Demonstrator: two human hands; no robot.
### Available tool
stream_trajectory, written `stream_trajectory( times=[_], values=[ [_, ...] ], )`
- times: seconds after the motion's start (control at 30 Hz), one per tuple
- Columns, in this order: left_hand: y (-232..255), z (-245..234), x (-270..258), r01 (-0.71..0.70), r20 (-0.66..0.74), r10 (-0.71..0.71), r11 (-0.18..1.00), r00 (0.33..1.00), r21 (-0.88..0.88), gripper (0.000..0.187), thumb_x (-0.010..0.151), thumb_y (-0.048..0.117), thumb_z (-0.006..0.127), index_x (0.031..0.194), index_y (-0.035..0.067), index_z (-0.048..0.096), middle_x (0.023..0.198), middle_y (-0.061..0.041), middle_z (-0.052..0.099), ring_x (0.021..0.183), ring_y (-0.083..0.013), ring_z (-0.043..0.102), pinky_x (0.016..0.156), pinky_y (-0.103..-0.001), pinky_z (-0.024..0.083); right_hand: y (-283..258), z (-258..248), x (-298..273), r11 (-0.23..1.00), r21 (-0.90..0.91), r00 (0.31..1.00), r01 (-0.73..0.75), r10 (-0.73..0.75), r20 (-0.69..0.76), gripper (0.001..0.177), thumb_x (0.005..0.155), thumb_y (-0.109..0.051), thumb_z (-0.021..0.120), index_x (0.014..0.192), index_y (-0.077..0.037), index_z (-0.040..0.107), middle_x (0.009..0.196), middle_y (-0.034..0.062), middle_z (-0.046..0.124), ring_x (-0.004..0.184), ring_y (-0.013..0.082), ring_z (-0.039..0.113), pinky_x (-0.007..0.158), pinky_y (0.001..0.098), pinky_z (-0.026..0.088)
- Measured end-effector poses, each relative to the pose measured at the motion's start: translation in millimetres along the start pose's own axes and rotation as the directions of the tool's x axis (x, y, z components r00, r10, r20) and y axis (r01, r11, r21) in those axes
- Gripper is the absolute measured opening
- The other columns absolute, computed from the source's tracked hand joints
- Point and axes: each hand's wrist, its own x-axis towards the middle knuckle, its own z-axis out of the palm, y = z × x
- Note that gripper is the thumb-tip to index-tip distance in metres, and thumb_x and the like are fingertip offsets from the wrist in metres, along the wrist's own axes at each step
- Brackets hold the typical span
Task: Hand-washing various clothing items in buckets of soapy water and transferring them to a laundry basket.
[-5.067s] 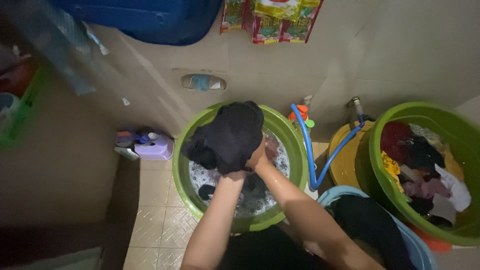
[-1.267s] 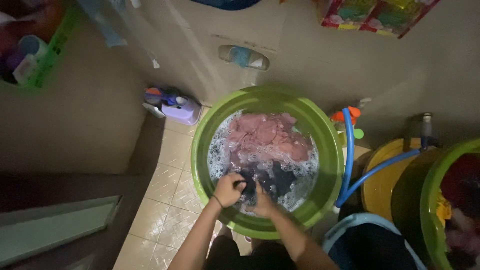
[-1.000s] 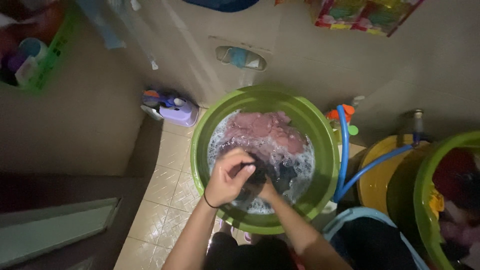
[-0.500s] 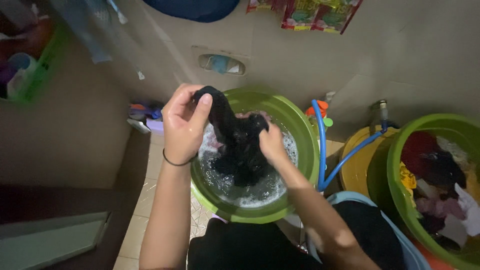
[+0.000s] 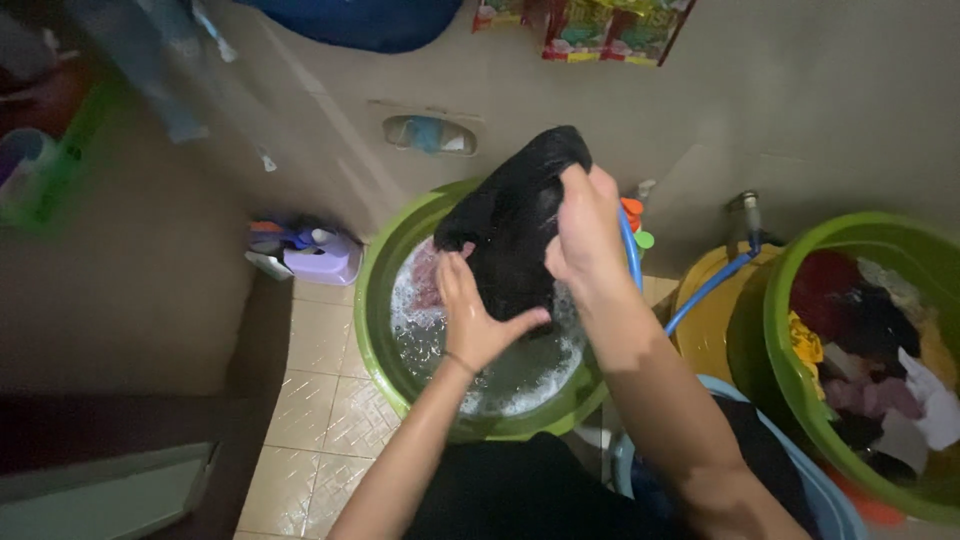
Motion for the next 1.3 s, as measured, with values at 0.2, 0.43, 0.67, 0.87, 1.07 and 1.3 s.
stream_trajectory(
  times=[0.2,0.43,0.67,0.87,1.07,1.3],
  values=[
    [-62.5,36.6,-23.4,0.298,0.049,-0.306,0.945,0.951,0.135,0.084,0.068,0.028,0.088,0.136,-0.01,0.055,0.131,-0.038,0.054,0.121,-0.05,0.055,0.103,-0.05,0.048,45.7,-47.3,19.2,0.988,0.052,0.975,-0.147,0.153,-0.162,0.015,0.097,-0.009,0.055,0.096,0.001,0.066,0.088,0.012,0.071,0.077,0.0247,0.071,0.069,0.0391,0.06],
    [-123.8,25.3,-43.0,0.4,0.192,-0.491,0.838,0.85,0.372,0.011,0.079,0.014,0.078,0.085,0.005,0.078,0.084,-0.023,0.072,0.082,-0.0419,0.071,0.076,-0.051,0.057,128.3,-159.4,48.3,0.947,-0.125,0.902,-0.295,0.233,-0.364,0.019,0.1,-0.018,0.057,0.099,-0.001,0.064,0.085,0.0137,0.068,0.068,0.0249,0.067,0.058,0.0411,0.054],
    [-40.2,-43.1,51.6,0.147,-0.04,-0.147,0.989,0.988,-0.006,0.016,0.084,0.008,0.073,0.098,0.003,0.076,0.094,-0.018,0.075,0.083,-0.0302,0.075,0.076,-0.038,0.059,104.2,-186.9,38.9,0.176,-0.792,0.748,-0.584,0.496,-0.442,0.051,0.102,-0.037,0.059,0.077,0.006,0.068,0.074,0.0185,0.072,0.057,0.0267,0.07,0.052,0.0414,0.055],
    [-12.8,-47.3,84.4,0.109,0.132,-0.074,0.953,0.988,-0.282,0.014,0.086,-0.006,0.063,0.098,-0.001,0.067,0.098,-0.014,0.074,0.087,-0.0214,0.072,0.081,-0.031,0.058,147.7,-217.1,34.1,-0.092,-0.994,0.975,-0.053,0.212,-0.072,0.042,0.094,-0.036,0.068,0.077,0.003,0.073,0.088,0.0247,0.074,0.083,0.0369,0.072,0.075,0.0454,0.058],
    [-10.6,-48.0,98.8,0.229,0.313,-0.017,0.718,0.95,-0.657,0.022,0.093,-0.012,0.047,0.107,0.005,0.05,0.106,-0.01,0.071,0.099,-0.0172,0.07,0.091,-0.03,0.056,197.4,-267.9,8.9,0.539,-0.837,0.951,0.093,0.202,0.235,0.028,0.092,-0.031,0.07,0.091,-0.003,0.071,0.106,0.0106,0.069,0.104,0.0235,0.064,0.097,0.0371,0.05],
    [35.4,-73.6,115.0,-0.191,0.764,0.074,0.979,0.642,0.066,0.031,0.075,0.018,0.071,0.104,0.008,0.068,0.093,-0.017,0.073,0.09,-0.033,0.071,0.084,-0.042,0.057,183.9,-229.4,-39.9,0.631,-0.727,0.861,-0.271,0.497,0.109,0.061,0.102,-0.057,0.047,0.12,-0.005,0.074,0.124,0.0088,0.073,0.118,0.0189,0.061,0.108,0.0349,0.042]
  ],
)
